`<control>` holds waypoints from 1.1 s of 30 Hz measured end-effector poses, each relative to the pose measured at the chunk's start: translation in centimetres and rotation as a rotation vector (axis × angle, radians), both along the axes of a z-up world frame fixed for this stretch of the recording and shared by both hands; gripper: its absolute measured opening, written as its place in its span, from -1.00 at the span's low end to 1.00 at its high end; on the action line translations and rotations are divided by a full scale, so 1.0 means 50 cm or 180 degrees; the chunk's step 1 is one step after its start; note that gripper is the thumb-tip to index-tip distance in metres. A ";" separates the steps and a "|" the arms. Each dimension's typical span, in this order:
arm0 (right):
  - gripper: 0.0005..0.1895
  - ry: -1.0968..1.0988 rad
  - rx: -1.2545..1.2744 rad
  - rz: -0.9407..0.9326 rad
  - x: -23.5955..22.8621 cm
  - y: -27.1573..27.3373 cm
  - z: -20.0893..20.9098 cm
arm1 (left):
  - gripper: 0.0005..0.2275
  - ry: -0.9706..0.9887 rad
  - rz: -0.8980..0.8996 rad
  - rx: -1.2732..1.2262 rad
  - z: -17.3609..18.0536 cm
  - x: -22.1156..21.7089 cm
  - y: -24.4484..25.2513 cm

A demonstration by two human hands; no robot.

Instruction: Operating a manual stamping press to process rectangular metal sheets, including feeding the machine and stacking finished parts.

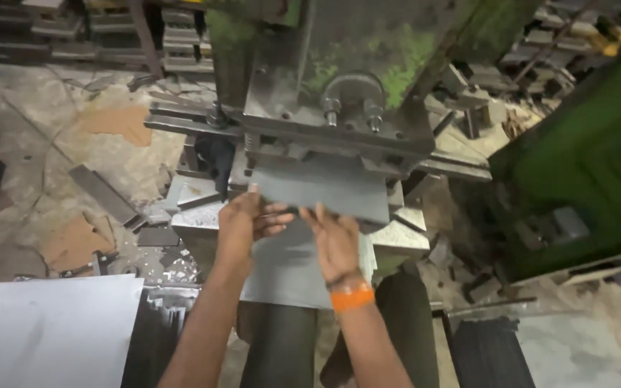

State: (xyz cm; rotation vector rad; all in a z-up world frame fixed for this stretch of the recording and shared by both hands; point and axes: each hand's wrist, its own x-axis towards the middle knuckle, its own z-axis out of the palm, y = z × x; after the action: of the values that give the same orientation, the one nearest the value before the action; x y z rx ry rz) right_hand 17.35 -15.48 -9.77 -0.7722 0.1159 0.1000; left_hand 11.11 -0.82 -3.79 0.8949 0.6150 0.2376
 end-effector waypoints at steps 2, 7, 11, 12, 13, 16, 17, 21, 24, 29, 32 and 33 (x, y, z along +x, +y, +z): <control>-0.77 0.0174 -0.0281 0.0004 0.066 0.028 -0.019 | -0.62 0.0025 0.0046 0.0052 -0.029 -0.010 -0.008; -0.78 0.0827 -0.1517 -0.0049 0.229 0.092 -0.047 | -0.71 0.0179 -0.0007 0.0194 -0.083 -0.034 -0.029; -0.83 0.1212 -0.1966 -0.0563 0.277 0.103 -0.073 | -0.79 0.0311 -0.0102 0.0185 -0.108 -0.037 -0.060; -0.83 0.1257 -0.2062 -0.0682 0.285 0.105 -0.073 | -0.80 0.0270 -0.0144 0.0150 -0.116 -0.032 -0.065; -0.83 0.1253 -0.2050 -0.0681 0.275 0.103 -0.062 | -0.80 0.0265 -0.0143 0.0161 -0.115 -0.033 -0.065; -0.84 0.1152 -0.1993 -0.0548 0.234 0.094 -0.037 | -0.83 0.0157 -0.0168 0.0328 -0.105 -0.044 -0.062; -0.79 0.1023 -0.1993 -0.0423 0.219 0.085 -0.030 | -0.83 0.0134 -0.0154 0.0357 -0.095 -0.047 -0.062; -0.70 0.0449 -0.1925 -0.0197 0.133 0.061 0.013 | -0.84 0.0017 -0.0115 0.0284 -0.093 -0.054 -0.062; -0.73 0.0360 -0.1900 -0.0369 0.105 0.068 0.037 | -0.84 0.0173 -0.0132 0.0283 -0.077 -0.057 -0.071; -0.77 0.0286 -0.2113 -0.0558 0.110 0.073 0.026 | -0.83 0.0179 -0.0101 0.0235 -0.084 -0.050 -0.076; -0.79 0.0246 -0.2285 -0.0535 0.121 0.071 0.018 | -0.84 0.0213 -0.0032 0.0186 -0.087 -0.036 -0.074; -0.81 0.0248 -0.2430 -0.0514 0.122 0.069 0.013 | -0.85 0.0224 0.0001 0.0162 -0.092 -0.033 -0.076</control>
State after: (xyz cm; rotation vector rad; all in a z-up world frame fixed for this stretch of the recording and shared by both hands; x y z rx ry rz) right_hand 23.47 -12.05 -9.15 -1.5167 0.2988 -0.0762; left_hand 9.48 -4.60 -8.38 0.9552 0.6770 0.2236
